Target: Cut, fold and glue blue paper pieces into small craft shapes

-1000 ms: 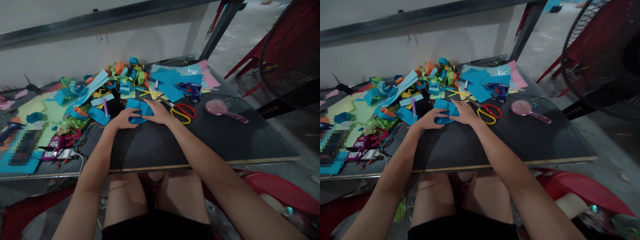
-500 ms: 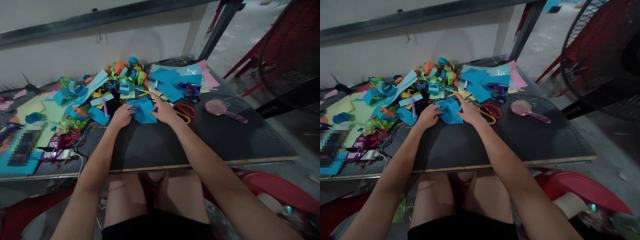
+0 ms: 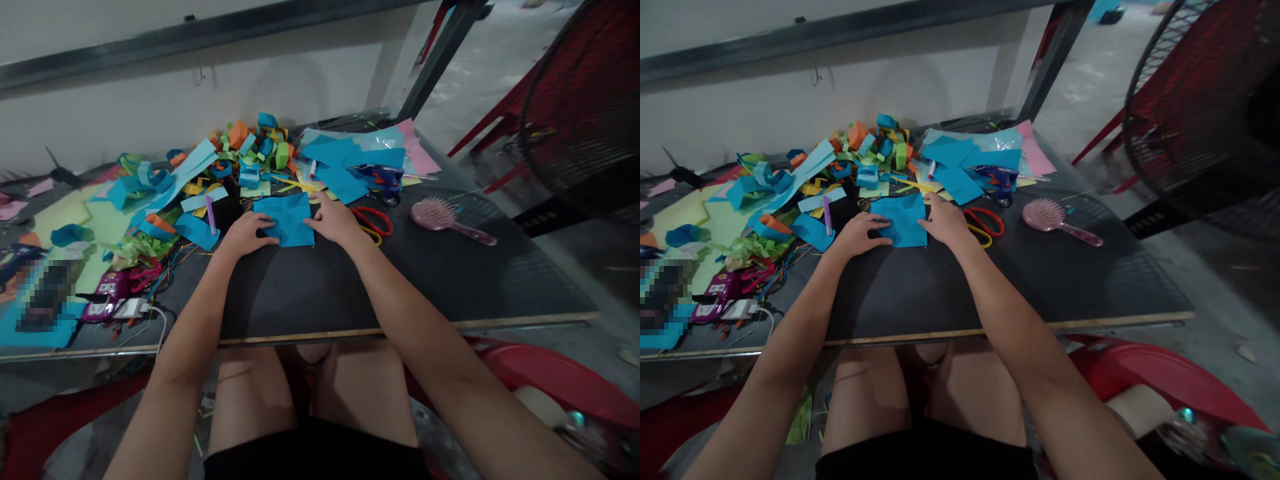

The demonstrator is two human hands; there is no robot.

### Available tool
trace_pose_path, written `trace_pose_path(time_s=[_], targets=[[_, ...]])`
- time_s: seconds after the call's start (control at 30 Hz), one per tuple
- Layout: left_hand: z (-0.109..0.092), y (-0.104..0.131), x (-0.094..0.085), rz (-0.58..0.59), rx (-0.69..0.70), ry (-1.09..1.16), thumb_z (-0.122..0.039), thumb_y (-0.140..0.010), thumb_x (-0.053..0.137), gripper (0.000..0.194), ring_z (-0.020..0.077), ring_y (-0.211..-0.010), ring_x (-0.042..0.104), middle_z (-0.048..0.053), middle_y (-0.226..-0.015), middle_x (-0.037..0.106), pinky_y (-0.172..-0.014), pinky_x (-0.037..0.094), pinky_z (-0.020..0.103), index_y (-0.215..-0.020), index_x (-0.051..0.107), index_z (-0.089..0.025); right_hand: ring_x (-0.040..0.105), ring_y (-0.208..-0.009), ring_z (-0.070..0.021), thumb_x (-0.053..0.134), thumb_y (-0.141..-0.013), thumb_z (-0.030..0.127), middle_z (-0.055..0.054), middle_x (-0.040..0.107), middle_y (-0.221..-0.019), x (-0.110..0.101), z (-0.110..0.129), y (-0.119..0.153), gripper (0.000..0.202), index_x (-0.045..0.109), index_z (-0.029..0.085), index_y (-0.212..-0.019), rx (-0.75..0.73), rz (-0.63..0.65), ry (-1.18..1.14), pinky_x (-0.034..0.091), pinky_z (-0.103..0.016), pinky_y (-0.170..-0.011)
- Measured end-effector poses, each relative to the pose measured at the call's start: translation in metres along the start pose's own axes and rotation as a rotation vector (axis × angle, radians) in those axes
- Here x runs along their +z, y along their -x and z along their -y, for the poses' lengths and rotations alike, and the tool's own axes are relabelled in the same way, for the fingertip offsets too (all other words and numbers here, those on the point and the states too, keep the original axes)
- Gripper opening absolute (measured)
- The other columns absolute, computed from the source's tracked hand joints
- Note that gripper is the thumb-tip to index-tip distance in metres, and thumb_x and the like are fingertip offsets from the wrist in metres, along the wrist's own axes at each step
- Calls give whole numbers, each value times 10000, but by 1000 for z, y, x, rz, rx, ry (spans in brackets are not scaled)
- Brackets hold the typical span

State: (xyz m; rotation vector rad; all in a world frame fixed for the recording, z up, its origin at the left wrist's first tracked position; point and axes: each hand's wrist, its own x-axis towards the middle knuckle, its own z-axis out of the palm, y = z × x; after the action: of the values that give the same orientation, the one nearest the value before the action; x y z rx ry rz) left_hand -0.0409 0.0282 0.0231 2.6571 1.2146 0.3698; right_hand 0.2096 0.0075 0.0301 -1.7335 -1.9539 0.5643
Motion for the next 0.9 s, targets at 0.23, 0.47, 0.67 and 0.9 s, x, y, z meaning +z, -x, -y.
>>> trace_pose_path(time_s=[0.23, 0.47, 0.67, 0.9], targets=[[-9, 0, 4, -36, -25, -5, -545, -828, 621, 510, 297, -1203, 531, 111, -1283, 618, -1018, 439, 449, -1200, 674, -202, 643, -784, -261, 676, -775, 358, -78, 682, -785, 8, -4, -5, 625, 488, 161, -1337, 63, -95, -220, 498, -402, -703], [-10, -1, 8, -37, 50, 0, -555, -849, 585, 511, 286, -1185, 547, 104, -1272, 628, -999, 455, 425, -1197, 671, -190, 561, -581, -192, 708, -709, 411, -38, 583, -650, 19, -7, -17, 343, 666, 170, -950, 294, 31, -510, 450, -329, -524], [-20, -1, 7, -314, 30, 99, -557, -909, 479, 540, 277, -1217, 529, 139, -1299, 592, -1049, 415, 433, -1278, 593, -180, 556, -721, -204, 640, -778, 429, -49, 570, -710, 11, -7, -12, 259, 583, 193, -687, 32, -194, -330, 447, -345, -679], [-10, -6, 10, -764, -382, 559, -744, -856, 339, 720, 222, -1024, 615, 132, -1191, 585, -780, 522, 314, -1371, 438, -251, 523, -722, -199, 359, -901, 670, -36, 503, -753, 4, 7, -4, 482, 570, 239, -948, -103, -294, -457, 445, -332, -660]])
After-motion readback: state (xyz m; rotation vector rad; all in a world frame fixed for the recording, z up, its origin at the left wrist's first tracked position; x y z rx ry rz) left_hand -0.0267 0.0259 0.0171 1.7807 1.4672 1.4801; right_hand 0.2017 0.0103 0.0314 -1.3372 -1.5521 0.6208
